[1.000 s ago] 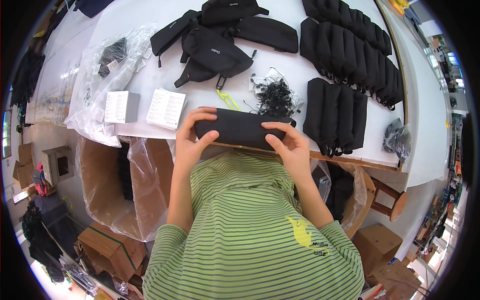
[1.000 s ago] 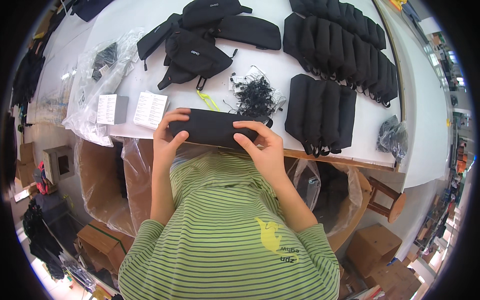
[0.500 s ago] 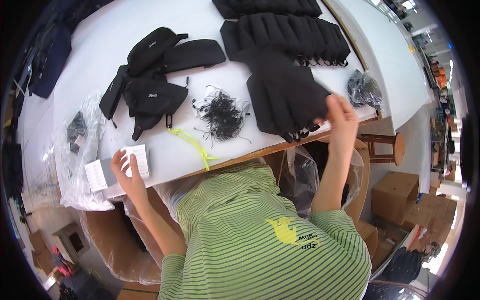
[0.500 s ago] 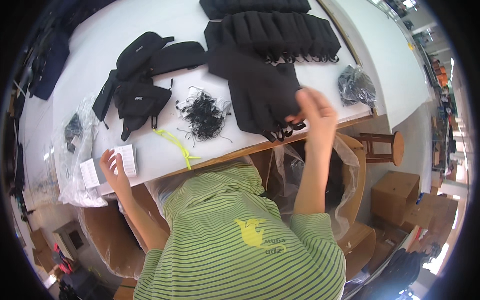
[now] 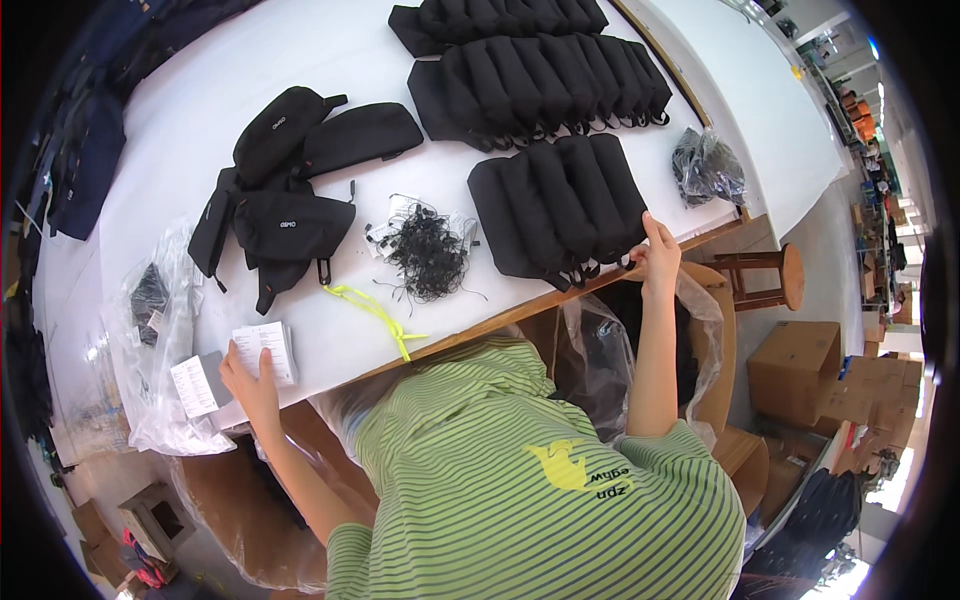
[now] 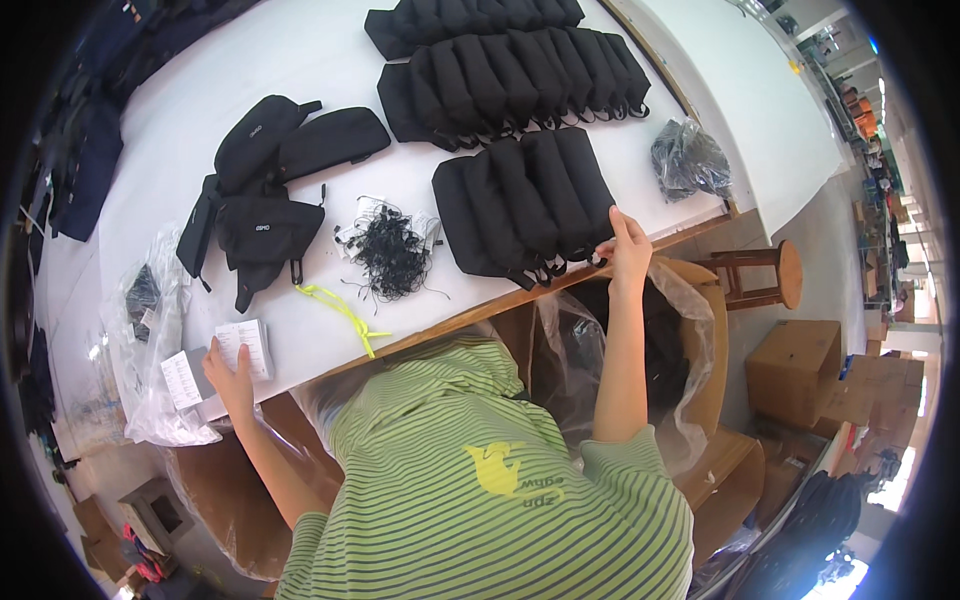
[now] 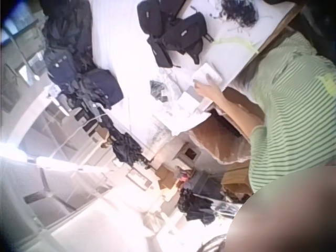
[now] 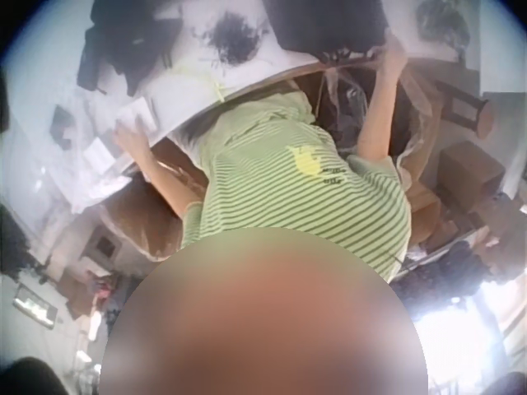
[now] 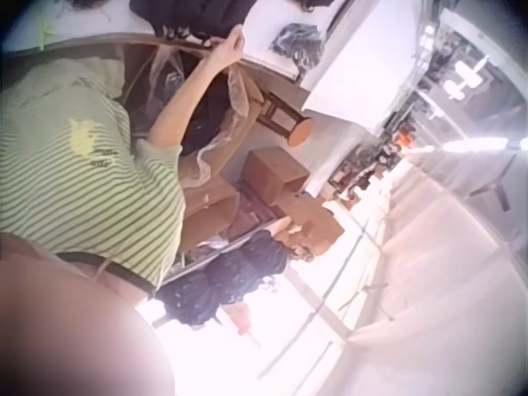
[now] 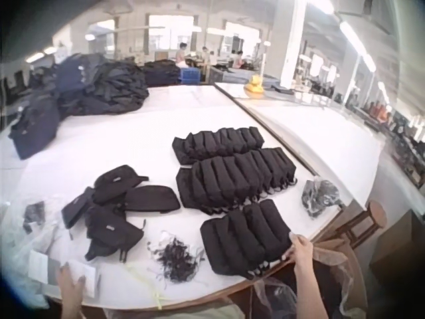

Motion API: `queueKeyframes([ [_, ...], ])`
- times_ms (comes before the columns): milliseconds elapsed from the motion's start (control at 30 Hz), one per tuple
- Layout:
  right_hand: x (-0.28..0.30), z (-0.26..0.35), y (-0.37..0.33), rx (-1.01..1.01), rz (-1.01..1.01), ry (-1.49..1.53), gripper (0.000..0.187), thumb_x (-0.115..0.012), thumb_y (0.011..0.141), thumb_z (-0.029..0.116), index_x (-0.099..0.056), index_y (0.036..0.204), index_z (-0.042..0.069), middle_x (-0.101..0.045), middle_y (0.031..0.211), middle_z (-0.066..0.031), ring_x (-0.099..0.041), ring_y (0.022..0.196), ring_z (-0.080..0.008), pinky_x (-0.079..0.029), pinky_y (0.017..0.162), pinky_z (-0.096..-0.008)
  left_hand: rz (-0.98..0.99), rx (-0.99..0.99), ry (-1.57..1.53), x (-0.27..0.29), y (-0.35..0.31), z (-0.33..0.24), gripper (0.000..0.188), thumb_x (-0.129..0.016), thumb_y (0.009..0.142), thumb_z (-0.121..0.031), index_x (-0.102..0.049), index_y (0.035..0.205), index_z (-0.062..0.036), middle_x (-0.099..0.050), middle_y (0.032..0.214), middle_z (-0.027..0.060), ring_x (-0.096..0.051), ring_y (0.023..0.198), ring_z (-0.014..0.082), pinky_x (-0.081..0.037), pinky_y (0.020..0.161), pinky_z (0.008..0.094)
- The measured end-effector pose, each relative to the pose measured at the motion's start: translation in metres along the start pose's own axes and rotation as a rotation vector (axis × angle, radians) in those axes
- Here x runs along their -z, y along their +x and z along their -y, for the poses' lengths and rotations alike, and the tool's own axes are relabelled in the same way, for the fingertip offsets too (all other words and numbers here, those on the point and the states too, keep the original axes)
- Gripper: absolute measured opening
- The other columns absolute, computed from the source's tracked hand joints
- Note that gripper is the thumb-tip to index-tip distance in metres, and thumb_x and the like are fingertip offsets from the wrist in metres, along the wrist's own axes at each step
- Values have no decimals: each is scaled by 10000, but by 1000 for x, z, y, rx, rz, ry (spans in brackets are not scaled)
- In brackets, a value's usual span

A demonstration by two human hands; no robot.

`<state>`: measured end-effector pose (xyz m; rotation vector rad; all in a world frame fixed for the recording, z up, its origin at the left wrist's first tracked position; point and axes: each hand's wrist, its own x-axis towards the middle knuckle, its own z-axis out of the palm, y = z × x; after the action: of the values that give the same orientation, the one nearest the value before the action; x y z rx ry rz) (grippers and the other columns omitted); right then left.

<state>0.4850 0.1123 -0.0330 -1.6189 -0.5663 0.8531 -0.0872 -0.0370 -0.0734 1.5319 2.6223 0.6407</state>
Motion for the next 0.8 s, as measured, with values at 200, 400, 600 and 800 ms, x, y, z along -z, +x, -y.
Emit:
queueKeyframes([
  [200, 14, 4, 5, 328, -92, -565, 378, -692, 841, 345, -659, 1088, 62, -657, 916, -64, -519, 611, -79, -413, 581, -228, -167, -45, 84, 17, 1, -34, 513, -691, 811, -262, -483, 1203, -4, -501, 1144, 175, -453, 1107, 374, -355, 939, 469],
  [400, -65, 51, -77, 787, 19, -577, 118, -677, 830, 134, -656, 928, 73, -584, 820, -13, -457, 598, -119, -397, 565, -252, 128, 136, -304, 49, 9, -49, 214, -584, 875, -50, -373, 844, -39, -316, 739, 51, -313, 686, 161, -336, 634, 260],
  [600, -184, 18, -91, 1052, 703, -682, 77, -678, 779, 147, -668, 838, 99, -541, 763, -27, -539, 725, -202, -440, 635, -315, -3, 166, -721, 72, -21, -88, 147, -515, 962, -153, -422, 975, -41, -445, 823, 23, -395, 778, 118, -368, 724, 230],
  [800, -283, -33, -52, 1041, 740, -973, 123, -698, 733, 200, -664, 785, 94, -636, 863, -75, -627, 830, -275, -489, 698, -390, 206, 248, -869, 58, -49, -116, 496, -699, 848, -300, -369, 1146, -80, -501, 931, 86, -456, 836, 143, -401, 764, 272],
])
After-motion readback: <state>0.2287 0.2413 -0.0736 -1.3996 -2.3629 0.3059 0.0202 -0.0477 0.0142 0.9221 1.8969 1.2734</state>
